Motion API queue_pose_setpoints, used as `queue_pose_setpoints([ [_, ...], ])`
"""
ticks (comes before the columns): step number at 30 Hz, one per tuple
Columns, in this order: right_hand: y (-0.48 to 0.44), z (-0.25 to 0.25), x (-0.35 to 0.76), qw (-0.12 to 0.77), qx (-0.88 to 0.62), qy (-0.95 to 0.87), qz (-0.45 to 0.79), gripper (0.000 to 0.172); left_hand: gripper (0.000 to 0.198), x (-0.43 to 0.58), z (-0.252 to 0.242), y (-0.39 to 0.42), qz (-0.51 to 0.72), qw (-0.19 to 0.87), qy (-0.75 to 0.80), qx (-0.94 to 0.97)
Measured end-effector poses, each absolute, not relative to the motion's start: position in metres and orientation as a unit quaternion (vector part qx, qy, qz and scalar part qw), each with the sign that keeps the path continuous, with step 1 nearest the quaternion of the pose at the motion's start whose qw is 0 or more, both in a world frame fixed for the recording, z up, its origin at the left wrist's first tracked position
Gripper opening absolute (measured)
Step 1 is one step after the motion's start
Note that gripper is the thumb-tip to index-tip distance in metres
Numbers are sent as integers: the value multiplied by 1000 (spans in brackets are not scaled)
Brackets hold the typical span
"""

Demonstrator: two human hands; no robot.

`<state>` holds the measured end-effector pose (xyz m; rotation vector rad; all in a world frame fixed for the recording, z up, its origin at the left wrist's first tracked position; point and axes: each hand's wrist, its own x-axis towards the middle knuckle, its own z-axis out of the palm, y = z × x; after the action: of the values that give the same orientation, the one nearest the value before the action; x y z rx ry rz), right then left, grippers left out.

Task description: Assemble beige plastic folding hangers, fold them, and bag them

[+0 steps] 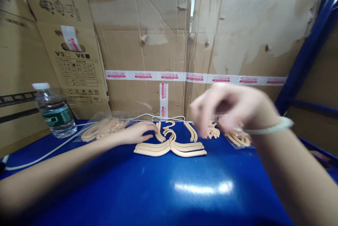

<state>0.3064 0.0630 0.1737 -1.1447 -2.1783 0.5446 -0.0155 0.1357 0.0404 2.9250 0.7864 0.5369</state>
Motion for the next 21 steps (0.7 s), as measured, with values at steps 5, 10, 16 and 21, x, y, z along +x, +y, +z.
queue_pose_setpoints([
  [5, 139, 114, 244, 120, -344, -922, 132, 20, 26, -9, 33, 140, 162, 41, 240, 956],
  [10, 194, 52, 223, 113, -344, -929, 68, 15, 12, -9, 29, 145, 154, 40, 239, 958],
  [16, 211, 33, 223, 94, -316, -942, 66, 20, 11, -16, 26, 157, 154, 37, 239, 958],
  [21, 214, 29, 222, 155, -325, -930, 76, 21, 14, -15, 21, 160, 168, 52, 233, 956],
])
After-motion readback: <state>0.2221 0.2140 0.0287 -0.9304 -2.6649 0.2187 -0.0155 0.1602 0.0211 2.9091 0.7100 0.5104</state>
